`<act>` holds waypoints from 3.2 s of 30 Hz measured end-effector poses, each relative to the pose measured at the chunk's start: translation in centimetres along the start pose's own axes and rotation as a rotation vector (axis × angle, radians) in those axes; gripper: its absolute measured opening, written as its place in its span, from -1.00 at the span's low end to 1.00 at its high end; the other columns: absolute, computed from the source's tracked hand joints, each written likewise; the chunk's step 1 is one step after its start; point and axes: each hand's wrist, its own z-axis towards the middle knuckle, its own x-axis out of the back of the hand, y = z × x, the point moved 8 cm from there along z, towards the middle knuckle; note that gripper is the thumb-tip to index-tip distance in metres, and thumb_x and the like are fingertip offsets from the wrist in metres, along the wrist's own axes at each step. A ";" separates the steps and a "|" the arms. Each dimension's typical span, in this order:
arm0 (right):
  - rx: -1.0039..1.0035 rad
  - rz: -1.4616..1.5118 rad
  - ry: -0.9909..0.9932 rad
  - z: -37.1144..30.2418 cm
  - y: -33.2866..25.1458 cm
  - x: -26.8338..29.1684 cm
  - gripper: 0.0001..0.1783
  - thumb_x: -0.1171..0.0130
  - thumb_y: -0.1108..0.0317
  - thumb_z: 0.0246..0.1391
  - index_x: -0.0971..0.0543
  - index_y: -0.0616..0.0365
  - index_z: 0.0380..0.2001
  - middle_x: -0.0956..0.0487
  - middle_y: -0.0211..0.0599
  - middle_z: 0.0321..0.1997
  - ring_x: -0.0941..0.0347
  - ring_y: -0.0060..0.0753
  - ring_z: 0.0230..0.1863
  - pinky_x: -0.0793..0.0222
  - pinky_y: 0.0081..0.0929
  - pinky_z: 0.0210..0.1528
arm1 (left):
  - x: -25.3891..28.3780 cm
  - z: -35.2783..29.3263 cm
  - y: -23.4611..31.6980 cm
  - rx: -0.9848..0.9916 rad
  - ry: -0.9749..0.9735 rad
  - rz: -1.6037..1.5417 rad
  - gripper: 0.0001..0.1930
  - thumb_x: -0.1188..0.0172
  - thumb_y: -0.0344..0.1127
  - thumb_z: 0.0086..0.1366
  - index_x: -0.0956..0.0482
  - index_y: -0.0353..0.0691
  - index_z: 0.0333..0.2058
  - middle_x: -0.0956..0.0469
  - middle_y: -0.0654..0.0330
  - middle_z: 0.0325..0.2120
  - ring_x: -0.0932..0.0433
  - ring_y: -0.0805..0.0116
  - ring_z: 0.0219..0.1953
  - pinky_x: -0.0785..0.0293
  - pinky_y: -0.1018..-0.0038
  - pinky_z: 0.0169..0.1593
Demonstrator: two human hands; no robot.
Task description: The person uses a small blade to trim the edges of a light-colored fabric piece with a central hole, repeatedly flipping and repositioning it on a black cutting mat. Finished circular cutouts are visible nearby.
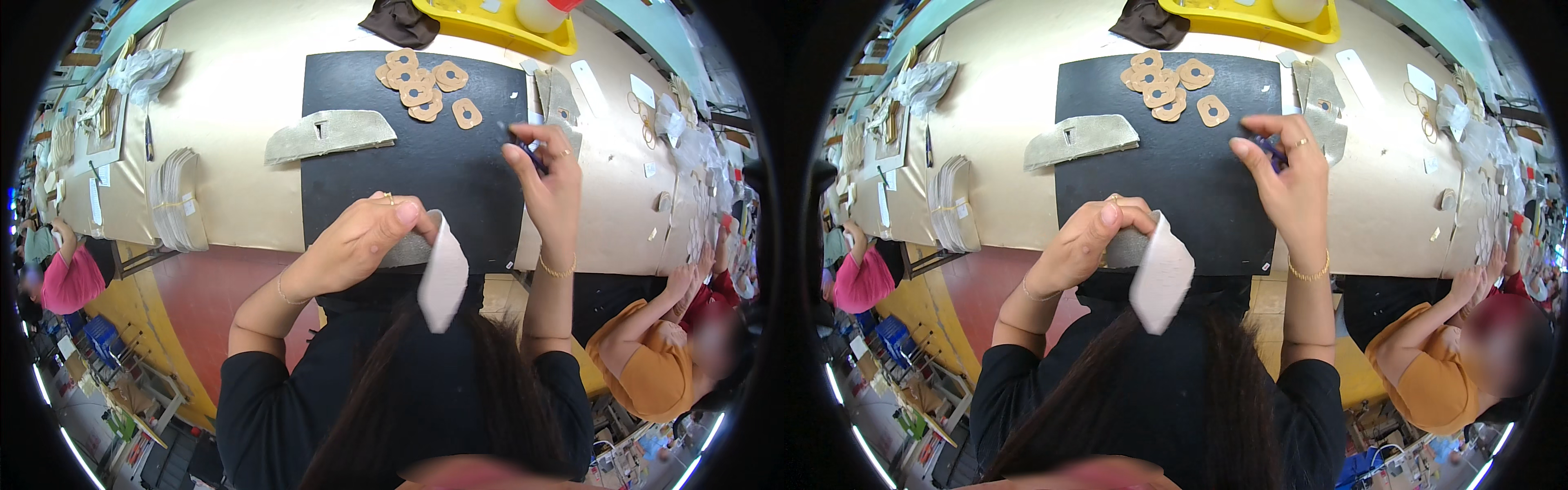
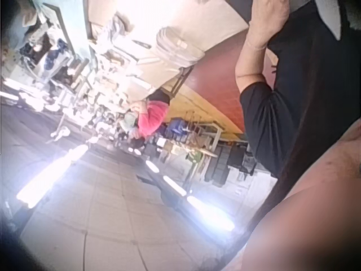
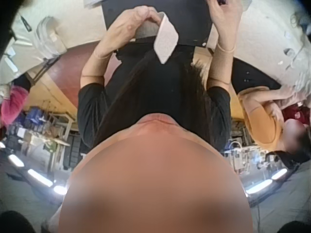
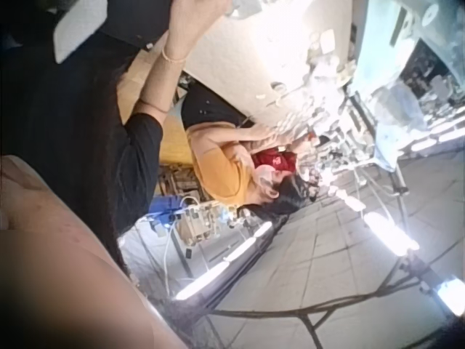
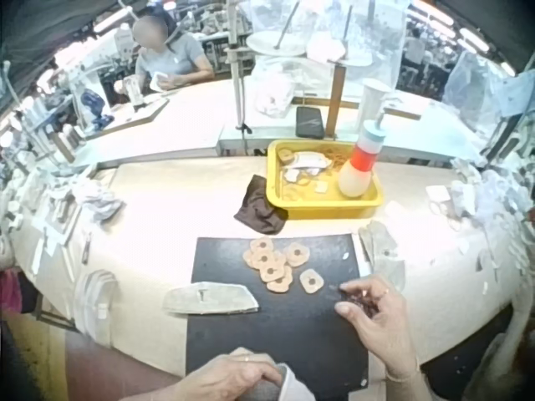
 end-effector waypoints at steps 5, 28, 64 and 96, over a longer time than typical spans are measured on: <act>-0.158 -0.244 -0.054 1.3 4.1 -3.2 -0.38 -0.50 0.10 -0.12 -0.56 0.13 0.00 -0.54 -0.24 -0.18 -0.52 -0.30 -0.20 -0.44 -0.40 -0.15 | -1.0 -0.3 0.8 -0.098 -0.077 0.415 -0.79 -0.20 -0.28 0.36 -0.65 -0.32 -0.36 -0.61 0.10 -0.37 -0.52 0.29 -0.30 -0.29 0.42 -0.05; 0.342 -0.186 -0.705 0.8 -1.9 -10.7 -0.84 -0.36 0.41 -0.12 -0.67 0.15 -0.38 -0.65 -0.28 -0.38 -0.60 -0.15 -0.32 -0.50 -0.36 -0.26 | -0.7 -2.1 -1.7 0.224 -0.248 0.036 -0.71 -0.27 -0.47 0.28 -0.56 -0.36 -0.03 -0.67 0.11 -0.34 -0.68 0.40 -0.41 -0.57 0.54 -0.34; -0.377 0.164 -0.494 -3.6 4.7 -6.8 -0.75 -0.36 0.32 0.11 -0.67 0.21 -0.17 -0.59 -0.49 -0.47 -0.39 -0.77 -0.56 -0.39 -0.73 -0.50 | 4.6 0.8 -7.2 0.269 0.414 0.283 -0.67 -0.31 -0.35 0.24 -0.60 -0.32 -0.04 -0.62 0.06 -0.30 -0.60 0.51 -0.57 -0.51 0.60 -0.54; -0.363 0.120 -0.489 -3.5 4.6 -6.9 -0.75 -0.34 0.32 0.11 -0.66 0.22 -0.18 -0.56 -0.48 -0.53 -0.38 -0.74 -0.61 -0.33 -0.71 -0.54 | 4.4 0.8 -7.1 0.259 0.434 0.340 -0.71 -0.30 -0.37 0.24 -0.61 -0.32 -0.08 -0.65 0.07 -0.28 -0.60 0.46 -0.58 -0.54 0.55 -0.48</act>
